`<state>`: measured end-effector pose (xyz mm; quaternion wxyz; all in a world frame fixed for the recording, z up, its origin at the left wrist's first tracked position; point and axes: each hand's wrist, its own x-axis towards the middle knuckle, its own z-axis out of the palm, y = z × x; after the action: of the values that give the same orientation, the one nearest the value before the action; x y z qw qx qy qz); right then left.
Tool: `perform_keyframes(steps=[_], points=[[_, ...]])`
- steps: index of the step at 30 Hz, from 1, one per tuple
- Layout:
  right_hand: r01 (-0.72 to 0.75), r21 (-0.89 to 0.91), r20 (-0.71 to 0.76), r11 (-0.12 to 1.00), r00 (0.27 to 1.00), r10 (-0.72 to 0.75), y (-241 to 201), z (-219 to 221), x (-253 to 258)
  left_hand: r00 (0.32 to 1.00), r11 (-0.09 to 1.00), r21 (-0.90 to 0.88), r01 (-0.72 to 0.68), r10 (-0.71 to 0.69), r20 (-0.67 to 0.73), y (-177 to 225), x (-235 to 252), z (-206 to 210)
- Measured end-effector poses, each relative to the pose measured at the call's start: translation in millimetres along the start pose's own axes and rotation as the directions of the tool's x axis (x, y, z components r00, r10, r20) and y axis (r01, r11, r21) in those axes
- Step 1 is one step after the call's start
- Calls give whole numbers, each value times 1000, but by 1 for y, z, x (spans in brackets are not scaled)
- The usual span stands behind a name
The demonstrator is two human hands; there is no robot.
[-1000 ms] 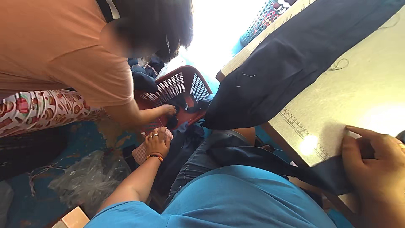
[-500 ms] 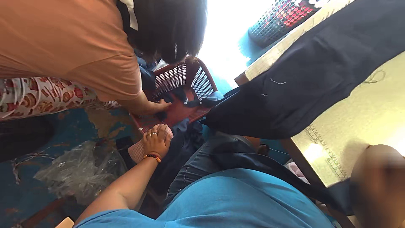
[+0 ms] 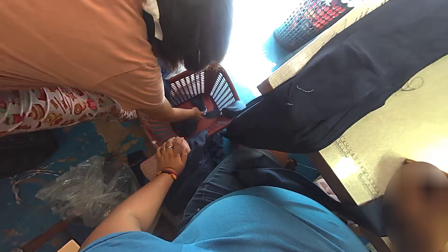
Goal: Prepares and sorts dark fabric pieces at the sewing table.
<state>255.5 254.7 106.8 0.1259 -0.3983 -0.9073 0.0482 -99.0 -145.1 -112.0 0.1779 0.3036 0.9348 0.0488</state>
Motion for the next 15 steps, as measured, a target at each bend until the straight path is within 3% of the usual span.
perform_keyframes(steps=[11,15], points=[[2,4,-13,1000,1000,-2,-2,1,2,998,999,26,27,-29,52,0,2,0],[14,26,-5,1000,1000,-14,-2,0,3,1000,1000,19,-4,4,-13,0,2,2]])
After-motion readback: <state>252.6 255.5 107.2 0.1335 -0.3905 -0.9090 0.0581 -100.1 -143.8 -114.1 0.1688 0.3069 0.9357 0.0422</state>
